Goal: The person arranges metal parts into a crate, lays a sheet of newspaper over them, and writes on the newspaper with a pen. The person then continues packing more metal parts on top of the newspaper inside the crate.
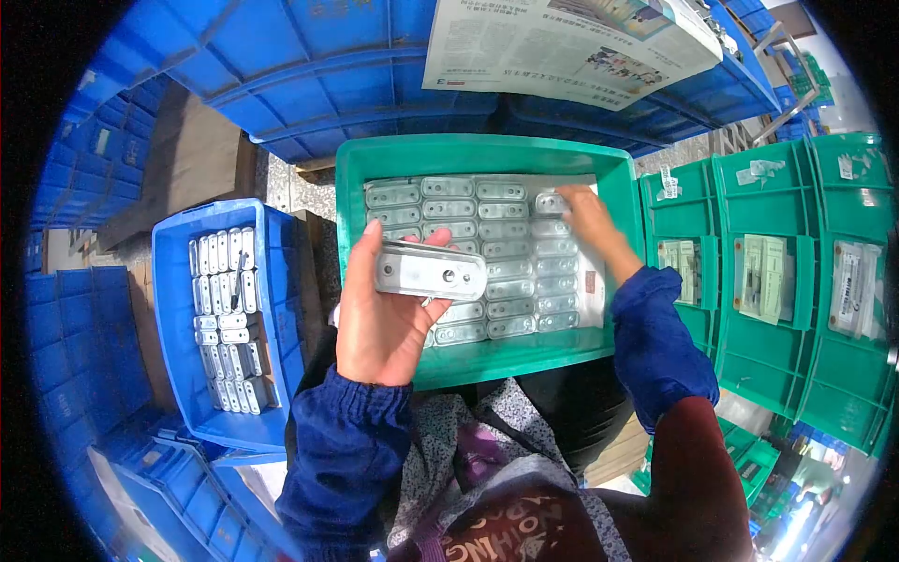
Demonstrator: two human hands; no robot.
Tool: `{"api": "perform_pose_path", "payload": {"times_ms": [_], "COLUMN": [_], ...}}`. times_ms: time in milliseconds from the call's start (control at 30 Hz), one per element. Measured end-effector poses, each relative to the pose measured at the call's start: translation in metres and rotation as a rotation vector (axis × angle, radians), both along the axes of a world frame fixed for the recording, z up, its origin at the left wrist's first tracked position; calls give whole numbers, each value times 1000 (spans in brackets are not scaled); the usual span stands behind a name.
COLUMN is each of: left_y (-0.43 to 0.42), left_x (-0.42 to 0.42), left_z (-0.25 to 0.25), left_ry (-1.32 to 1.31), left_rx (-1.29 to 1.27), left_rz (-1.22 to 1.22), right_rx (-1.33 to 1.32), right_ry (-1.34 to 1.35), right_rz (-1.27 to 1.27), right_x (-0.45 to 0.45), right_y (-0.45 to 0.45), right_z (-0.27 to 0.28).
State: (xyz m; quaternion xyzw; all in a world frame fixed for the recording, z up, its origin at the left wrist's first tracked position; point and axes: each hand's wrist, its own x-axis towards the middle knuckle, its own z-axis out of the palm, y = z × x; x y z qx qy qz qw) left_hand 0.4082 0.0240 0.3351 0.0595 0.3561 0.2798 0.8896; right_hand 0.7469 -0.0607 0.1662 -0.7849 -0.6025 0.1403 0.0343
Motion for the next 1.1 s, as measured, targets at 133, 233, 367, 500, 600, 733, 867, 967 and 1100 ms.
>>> {"api": "perform_pose_path", "payload": {"times_ms": [133,233,367,500,600,733,867,967,1100], "left_y": [0,-1,0,-1,-1,-2,-7,-9,-6], "left_x": [1,1,0,0,-2,-3,-2,-3,-6], "left_z": [1,3,2,2,3,2,5,6,5], "left_ry": [-18,8,9,2,-1,-10,-11,-2,-3], "left_rx": [-3,29,0,10,-4,-10,-16,-26,-9], "left_rz": [16,10,24,8,5,16,5,2,19], "right_rx": [172,81,146,160,161,238,188,184,90], "right_ry": [-36,-173,-125,-92,-50,-14,-20,-77,-131], "right_rz": [-37,-52,-20,-12,-85,-252,-122,-12,13], "right_x": [10,11,9,14,7,2,15,9,9], "right_y": [11,21,20,17,12,1,2,13,22], "right_z": [-6,-15,-24,-25,-13,14,-3,-7,-15]}}
